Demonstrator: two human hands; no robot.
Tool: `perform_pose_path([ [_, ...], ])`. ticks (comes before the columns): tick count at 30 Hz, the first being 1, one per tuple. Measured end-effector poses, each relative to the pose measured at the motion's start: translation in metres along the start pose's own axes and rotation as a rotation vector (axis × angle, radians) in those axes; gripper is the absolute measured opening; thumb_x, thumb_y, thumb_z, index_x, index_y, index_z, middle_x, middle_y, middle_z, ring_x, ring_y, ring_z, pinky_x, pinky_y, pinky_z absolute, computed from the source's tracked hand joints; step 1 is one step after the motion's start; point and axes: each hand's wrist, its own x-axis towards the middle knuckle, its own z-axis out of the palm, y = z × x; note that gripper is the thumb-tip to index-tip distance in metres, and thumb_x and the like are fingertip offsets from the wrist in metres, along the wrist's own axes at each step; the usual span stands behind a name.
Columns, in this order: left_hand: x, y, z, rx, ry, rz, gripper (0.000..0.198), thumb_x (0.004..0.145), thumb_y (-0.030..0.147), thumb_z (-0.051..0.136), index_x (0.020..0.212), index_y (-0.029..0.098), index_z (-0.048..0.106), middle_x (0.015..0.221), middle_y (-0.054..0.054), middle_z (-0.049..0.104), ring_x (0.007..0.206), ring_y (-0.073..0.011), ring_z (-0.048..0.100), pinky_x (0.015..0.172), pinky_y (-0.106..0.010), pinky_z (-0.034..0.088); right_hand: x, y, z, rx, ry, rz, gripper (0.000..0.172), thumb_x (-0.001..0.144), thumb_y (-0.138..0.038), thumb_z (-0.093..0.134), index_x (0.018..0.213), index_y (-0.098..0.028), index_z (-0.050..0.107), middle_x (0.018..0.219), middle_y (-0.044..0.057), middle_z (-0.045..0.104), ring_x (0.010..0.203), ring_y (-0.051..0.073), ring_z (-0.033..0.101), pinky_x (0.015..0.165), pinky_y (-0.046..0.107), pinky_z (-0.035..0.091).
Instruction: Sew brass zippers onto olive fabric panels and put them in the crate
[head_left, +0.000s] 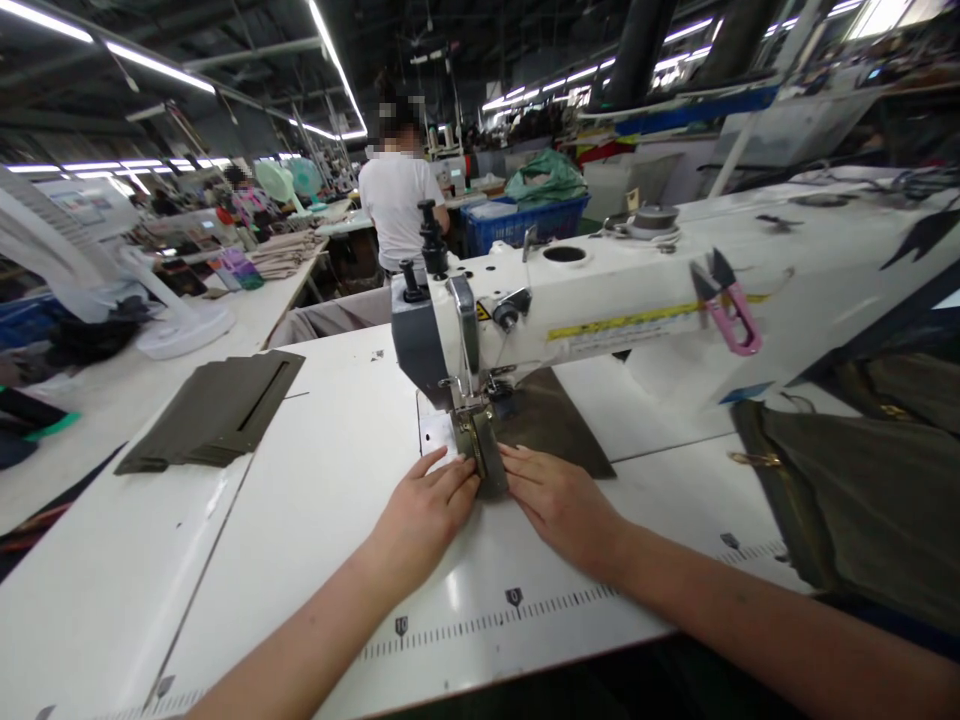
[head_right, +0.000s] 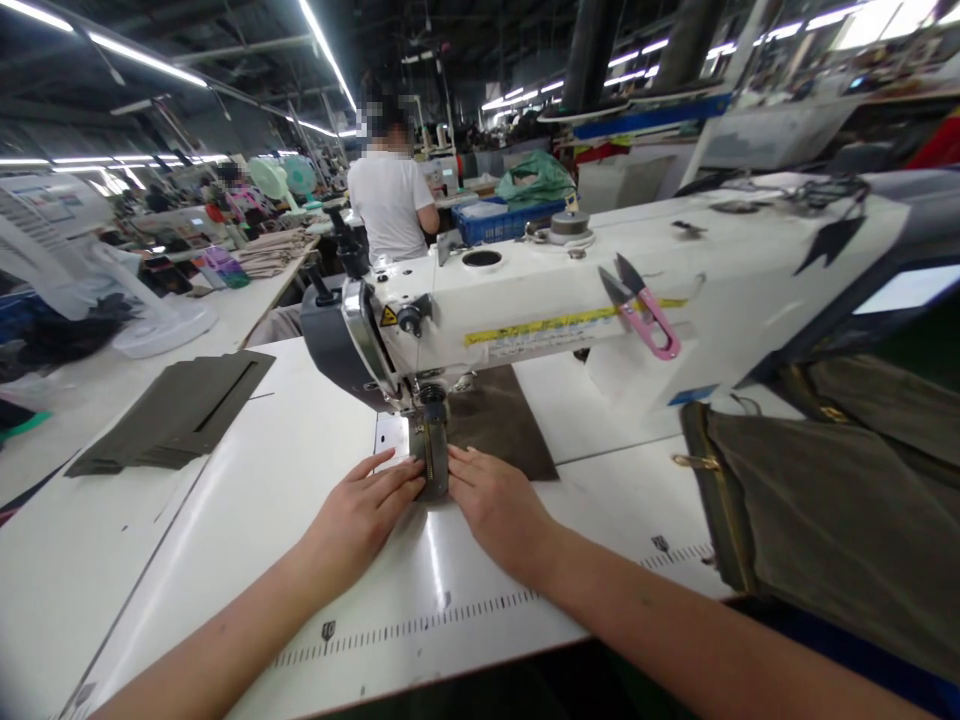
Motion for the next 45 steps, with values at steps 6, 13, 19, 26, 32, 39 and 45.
perform_pose_path([
  [6,0.006,-0.004,0.002,0.041,0.021,0.016,0.031,0.09,0.007,0.029,0.099,0.006,0.059,0.101,-0.015,0.064,0.093,-0.0192,0.061,0.095,-0.043,0.043,0.005,0.007,0.001,0.007,-0.019,-0.001,0.027,0.083,-0.005,0.044,0.099,-0.01,0.065,0.105,0.012,0.065,0.103,0.021,0.058,0.093,0.037,0.047],
  [13,0.014,-0.013,0.004,0.037,0.026,0.008,0.031,0.09,0.007,0.03,0.097,0.007,0.06,0.096,-0.014,0.064,0.09,-0.0189,0.062,0.09,-0.041,0.048,0.013,0.017,0.005,0.014,-0.057,0.027,0.029,0.083,-0.005,0.041,0.097,-0.014,0.065,0.105,0.01,0.065,0.105,0.02,0.057,0.094,0.036,0.045],
  [19,0.018,-0.02,0.008,-0.011,0.101,-0.043,0.026,0.09,0.01,0.033,0.096,0.008,0.059,0.086,-0.012,0.061,0.086,-0.0208,0.061,0.081,-0.039,0.053,0.022,0.023,0.005,0.041,-0.085,0.053,0.03,0.085,-0.007,0.038,0.092,-0.016,0.066,0.097,0.009,0.067,0.103,0.019,0.058,0.092,0.035,0.047],
  [26,0.019,-0.03,0.018,-0.055,0.139,-0.083,0.026,0.092,0.013,0.031,0.094,0.011,0.057,0.087,-0.011,0.059,0.091,-0.0211,0.059,0.078,-0.036,0.054,0.029,0.031,0.01,0.037,-0.063,0.06,0.029,0.084,-0.008,0.037,0.086,-0.015,0.065,0.093,0.009,0.067,0.103,0.02,0.058,0.091,0.034,0.047],
  [32,0.016,-0.034,0.024,-0.179,0.154,-0.161,0.019,0.09,0.012,0.038,0.096,0.011,0.056,0.09,-0.012,0.06,0.087,-0.0208,0.06,0.075,-0.035,0.055,0.036,0.036,0.014,0.011,-0.005,0.05,0.026,0.081,-0.007,0.038,0.078,-0.017,0.062,0.082,0.007,0.067,0.082,0.018,0.063,0.08,0.03,0.05],
  [39,0.015,-0.034,0.034,-0.221,0.144,-0.265,0.016,0.088,0.014,0.043,0.088,0.014,0.059,0.081,-0.007,0.056,0.072,-0.0173,0.057,0.062,-0.03,0.053,0.036,0.04,0.019,-0.044,-0.014,0.03,0.023,0.078,-0.007,0.041,0.072,-0.018,0.06,0.078,0.006,0.066,0.076,0.018,0.061,0.075,0.03,0.05],
  [45,0.018,-0.034,0.032,-0.149,0.151,-0.278,0.02,0.089,0.014,0.04,0.083,0.012,0.059,0.08,-0.008,0.056,0.065,-0.0157,0.055,0.057,-0.027,0.051,0.035,0.041,0.021,-0.06,-0.04,0.033,0.024,0.079,-0.008,0.041,0.071,-0.018,0.061,0.075,0.007,0.065,0.074,0.019,0.061,0.07,0.03,0.049],
])
